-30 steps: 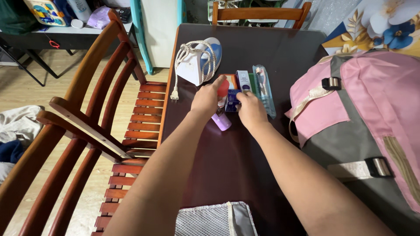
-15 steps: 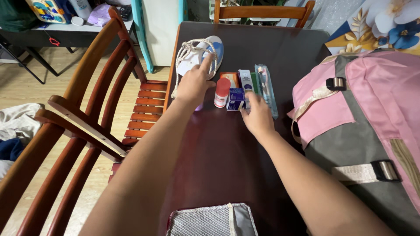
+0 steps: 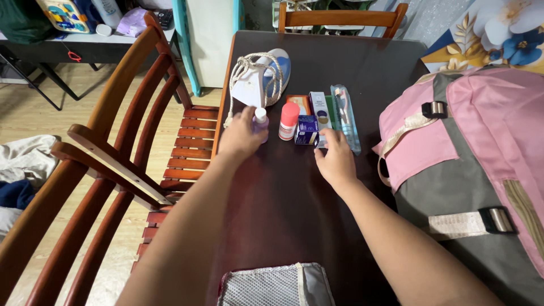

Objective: The person unpacks a pink duffel bag on a wooden table, removing a clothes iron and a toiletry kit. They then open the toiletry kit and take out various items, including a toothbrush, toothpaste, a comb, and small bottles, placing them on the table.

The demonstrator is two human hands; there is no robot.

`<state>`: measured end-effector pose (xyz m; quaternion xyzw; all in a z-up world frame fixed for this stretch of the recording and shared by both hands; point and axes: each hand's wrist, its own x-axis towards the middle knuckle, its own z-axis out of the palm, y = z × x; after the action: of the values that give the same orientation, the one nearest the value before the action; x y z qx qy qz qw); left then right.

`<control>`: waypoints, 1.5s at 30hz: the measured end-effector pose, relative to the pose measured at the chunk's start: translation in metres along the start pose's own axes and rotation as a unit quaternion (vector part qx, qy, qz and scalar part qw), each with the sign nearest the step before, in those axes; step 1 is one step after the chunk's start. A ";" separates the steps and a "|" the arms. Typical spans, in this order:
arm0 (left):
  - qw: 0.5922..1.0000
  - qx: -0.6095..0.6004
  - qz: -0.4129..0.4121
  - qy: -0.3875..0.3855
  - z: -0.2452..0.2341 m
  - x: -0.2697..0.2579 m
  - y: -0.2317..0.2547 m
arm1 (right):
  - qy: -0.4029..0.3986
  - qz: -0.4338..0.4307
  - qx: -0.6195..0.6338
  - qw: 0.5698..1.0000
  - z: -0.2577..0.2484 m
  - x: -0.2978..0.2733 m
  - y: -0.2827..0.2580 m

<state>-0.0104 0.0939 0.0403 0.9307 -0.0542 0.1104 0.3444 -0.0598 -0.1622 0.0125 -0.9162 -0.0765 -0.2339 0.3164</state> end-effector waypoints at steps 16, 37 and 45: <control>0.985 -0.129 -0.076 0.081 0.032 -0.063 -0.001 | -0.005 0.056 0.060 0.997 -0.020 -0.042 -0.011; 0.888 -0.230 -0.363 -0.164 -0.096 -0.346 0.045 | -0.328 0.373 0.504 0.706 -0.141 -0.199 -0.063; 0.825 -0.535 -0.170 -0.067 -0.100 -0.390 0.052 | -0.333 0.281 0.625 0.648 -0.187 -0.220 -0.062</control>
<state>-0.4150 0.1298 0.0523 0.6004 0.0316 -0.0589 0.7969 -0.3421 -0.2271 0.0702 -0.4955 -0.0437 0.2905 0.8174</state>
